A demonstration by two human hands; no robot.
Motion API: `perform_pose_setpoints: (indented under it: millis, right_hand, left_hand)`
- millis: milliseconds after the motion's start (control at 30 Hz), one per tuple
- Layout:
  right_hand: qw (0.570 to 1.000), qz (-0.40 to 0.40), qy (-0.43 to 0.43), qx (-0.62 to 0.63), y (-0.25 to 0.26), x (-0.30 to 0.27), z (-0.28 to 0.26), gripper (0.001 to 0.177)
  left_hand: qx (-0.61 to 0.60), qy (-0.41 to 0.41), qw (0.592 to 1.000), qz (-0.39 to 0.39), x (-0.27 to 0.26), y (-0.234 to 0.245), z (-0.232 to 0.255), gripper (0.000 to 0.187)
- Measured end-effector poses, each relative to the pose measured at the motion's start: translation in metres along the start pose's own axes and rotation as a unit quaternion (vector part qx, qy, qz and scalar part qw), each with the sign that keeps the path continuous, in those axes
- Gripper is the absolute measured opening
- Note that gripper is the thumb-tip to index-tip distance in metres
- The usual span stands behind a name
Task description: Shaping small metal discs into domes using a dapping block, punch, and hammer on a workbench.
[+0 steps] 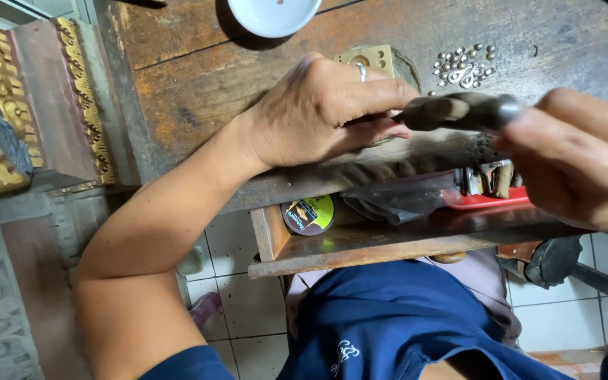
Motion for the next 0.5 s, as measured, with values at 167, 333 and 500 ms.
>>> perform_pose_setpoints:
  millis: [167, 333, 500]
  right_hand:
    - [0.999, -0.017, 0.008, -0.044, 0.0015, 0.0025, -0.0003, 0.051]
    - [0.998, -0.026, -0.004, -0.052, 0.0029, 0.0032, -0.0022, 0.051]
    - [1.0, 0.016, 0.021, -0.013, 0.0002, -0.0019, 0.003, 0.048]
  left_hand:
    - [0.022, -0.002, 1.0, 0.002, 0.0004, 0.0, 0.0008, 0.017]
    - [0.012, 0.003, 1.0, 0.001, -0.0006, -0.0008, 0.0003, 0.019]
    - [0.004, -0.007, 1.0, 0.013, 0.0009, -0.0001, 0.0012, 0.014]
Point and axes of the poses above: each hand's wrist, its own x-axis towards the middle knuckle, its own y-axis out of the back of the hand, z = x × y, the point moved 1 cm from there along x, towards the middle knuckle, and after that the axes turned 5 degrees about -z, right-handed, at the moved point
